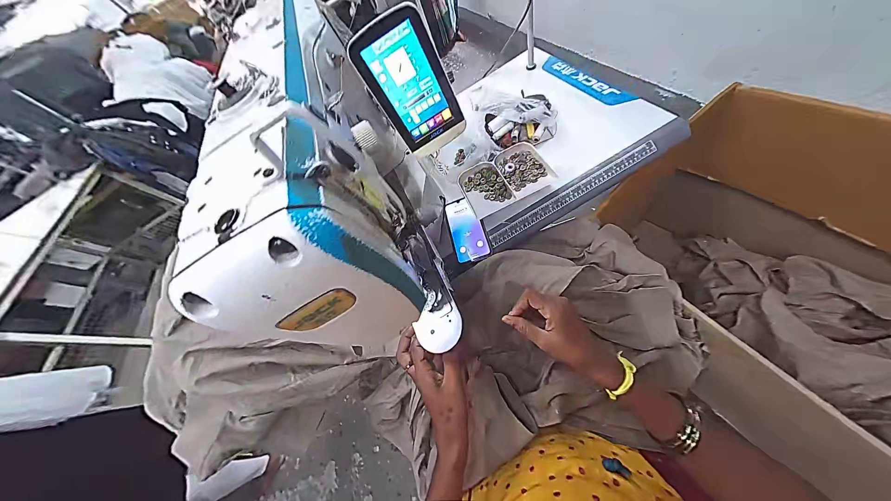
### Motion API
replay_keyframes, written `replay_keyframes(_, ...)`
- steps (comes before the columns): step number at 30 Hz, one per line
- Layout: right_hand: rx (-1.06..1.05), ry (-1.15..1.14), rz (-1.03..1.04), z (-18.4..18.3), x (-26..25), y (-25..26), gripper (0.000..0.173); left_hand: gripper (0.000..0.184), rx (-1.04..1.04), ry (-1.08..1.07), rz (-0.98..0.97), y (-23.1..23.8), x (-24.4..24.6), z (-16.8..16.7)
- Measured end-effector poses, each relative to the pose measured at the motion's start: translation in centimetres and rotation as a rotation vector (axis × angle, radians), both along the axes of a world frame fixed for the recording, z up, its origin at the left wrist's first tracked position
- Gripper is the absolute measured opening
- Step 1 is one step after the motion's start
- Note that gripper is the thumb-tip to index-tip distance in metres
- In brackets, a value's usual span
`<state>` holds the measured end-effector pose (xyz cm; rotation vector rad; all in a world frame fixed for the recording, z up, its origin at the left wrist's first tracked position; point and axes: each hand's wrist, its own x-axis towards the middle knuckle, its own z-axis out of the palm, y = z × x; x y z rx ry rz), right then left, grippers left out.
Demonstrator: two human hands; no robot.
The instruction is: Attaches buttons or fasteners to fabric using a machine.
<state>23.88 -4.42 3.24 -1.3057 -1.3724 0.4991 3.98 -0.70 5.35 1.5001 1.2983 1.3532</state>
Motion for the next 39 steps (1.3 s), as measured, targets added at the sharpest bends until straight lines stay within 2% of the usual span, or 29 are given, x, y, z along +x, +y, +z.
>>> replay_keyframes(5,-0.007,0.007,-0.045,-1.1,0.7,-1.0,0.024,0.024,0.101,-0.007,0.105,1.7,0.4,-0.1)
replay_keyframes(8,-0.012,0.018,-0.041,-1.4,0.4,-1.1,0.025,0.029,0.147,0.001,0.081,2.8,0.2,-0.3)
replay_keyframes(10,-0.024,0.008,-0.031,-1.1,0.1,-1.2,0.025,0.030,0.192,0.061,0.002,2.3,-0.6,-0.6)
replay_keyframes(13,-0.063,0.010,0.002,-0.5,-0.3,-1.7,0.026,0.016,0.372,0.319,-0.114,-0.4,-2.5,-1.6)
replay_keyframes(16,-0.086,0.103,0.064,0.1,-1.1,-2.1,0.028,0.009,0.446,0.366,-0.284,-2.5,-3.6,-1.3)
replay_keyframes(18,-0.077,0.183,0.126,0.6,-2.3,-2.6,0.028,0.009,0.439,0.355,-0.319,-3.4,-3.8,-0.7)
replay_keyframes(21,-0.075,0.258,0.222,2.0,-3.8,-3.0,0.025,0.018,0.468,0.330,-0.305,-3.7,-3.6,-0.1)
replay_keyframes(24,-0.138,0.336,0.293,2.6,-5.4,-3.1,0.032,0.024,0.512,0.364,-0.299,-3.9,-3.9,0.1)
replay_keyframes(28,-0.343,0.395,0.403,2.5,-6.7,-2.4,0.037,0.031,0.399,0.486,-0.340,-4.4,-5.0,-0.3)
replay_keyframes(31,-0.495,0.504,0.481,2.8,-7.2,-1.9,0.027,0.039,0.270,0.571,-0.349,-4.9,-6.0,-1.0)
replay_keyframes(35,-0.557,0.803,0.532,3.3,-7.9,-1.9,0.011,0.053,0.150,0.464,-0.291,-4.8,-7.3,-1.7)
replay_keyframes(39,-0.564,0.965,0.558,3.1,-8.1,-2.2,0.010,0.026,0.150,0.446,-0.274,-4.3,-8.0,-1.5)
